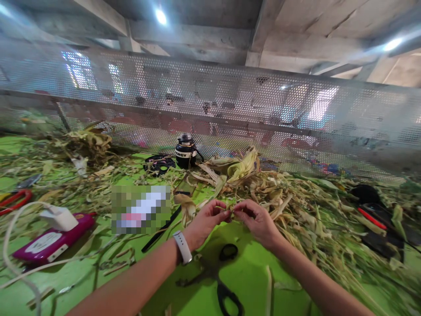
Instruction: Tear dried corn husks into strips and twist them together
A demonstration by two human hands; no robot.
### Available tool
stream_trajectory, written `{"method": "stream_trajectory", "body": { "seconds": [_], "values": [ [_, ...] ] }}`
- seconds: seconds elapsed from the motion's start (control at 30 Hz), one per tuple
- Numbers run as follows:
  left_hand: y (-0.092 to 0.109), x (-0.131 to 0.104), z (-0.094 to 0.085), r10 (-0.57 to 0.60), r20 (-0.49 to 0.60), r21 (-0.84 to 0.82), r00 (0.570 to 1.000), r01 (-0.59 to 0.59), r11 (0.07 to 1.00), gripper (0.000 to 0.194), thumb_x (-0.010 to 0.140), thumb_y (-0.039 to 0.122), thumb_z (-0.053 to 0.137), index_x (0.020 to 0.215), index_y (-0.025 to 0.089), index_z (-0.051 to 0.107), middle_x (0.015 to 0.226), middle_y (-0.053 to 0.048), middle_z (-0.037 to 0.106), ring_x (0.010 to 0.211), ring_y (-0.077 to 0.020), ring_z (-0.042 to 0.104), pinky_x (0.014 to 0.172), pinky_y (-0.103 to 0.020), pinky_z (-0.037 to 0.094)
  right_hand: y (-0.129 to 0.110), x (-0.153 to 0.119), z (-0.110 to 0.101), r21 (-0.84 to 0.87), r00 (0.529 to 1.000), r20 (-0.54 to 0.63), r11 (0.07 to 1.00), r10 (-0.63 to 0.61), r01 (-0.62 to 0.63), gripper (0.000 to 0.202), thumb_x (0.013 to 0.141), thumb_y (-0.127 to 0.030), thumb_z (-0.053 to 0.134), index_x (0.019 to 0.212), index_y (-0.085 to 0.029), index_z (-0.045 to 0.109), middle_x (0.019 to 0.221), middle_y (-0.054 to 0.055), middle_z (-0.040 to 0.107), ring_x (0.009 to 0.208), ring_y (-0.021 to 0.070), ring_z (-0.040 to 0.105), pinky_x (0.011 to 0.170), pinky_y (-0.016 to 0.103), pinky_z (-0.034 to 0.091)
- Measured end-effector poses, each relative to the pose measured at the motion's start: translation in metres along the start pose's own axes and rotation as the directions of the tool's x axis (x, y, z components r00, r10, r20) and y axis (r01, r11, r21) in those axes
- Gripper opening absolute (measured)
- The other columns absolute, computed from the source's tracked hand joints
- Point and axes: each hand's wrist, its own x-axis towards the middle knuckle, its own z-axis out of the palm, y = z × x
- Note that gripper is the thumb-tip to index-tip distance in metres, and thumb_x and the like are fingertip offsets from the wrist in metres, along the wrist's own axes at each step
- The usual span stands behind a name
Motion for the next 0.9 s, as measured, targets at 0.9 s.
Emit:
{"method": "stream_trajectory", "body": {
  "seconds": [0.9],
  "values": [
    [0.008,-0.003,0.000,0.097,0.143,0.207,0.985,-0.126,0.970,0.035,0.067,0.036,0.074,0.086,0.018,0.050,0.073,0.002,0.059,0.068,-0.0119,0.057,0.068,-0.029,0.048,-0.001,0.006,-0.014,-0.106,0.999,0.034,0.994,-0.016,0.020,0.016,0.080,-0.031,0.063,0.070,-0.019,0.059,0.077,0.003,0.054,0.078,0.0174,0.053,0.071,0.029,0.043]
  ]
}}
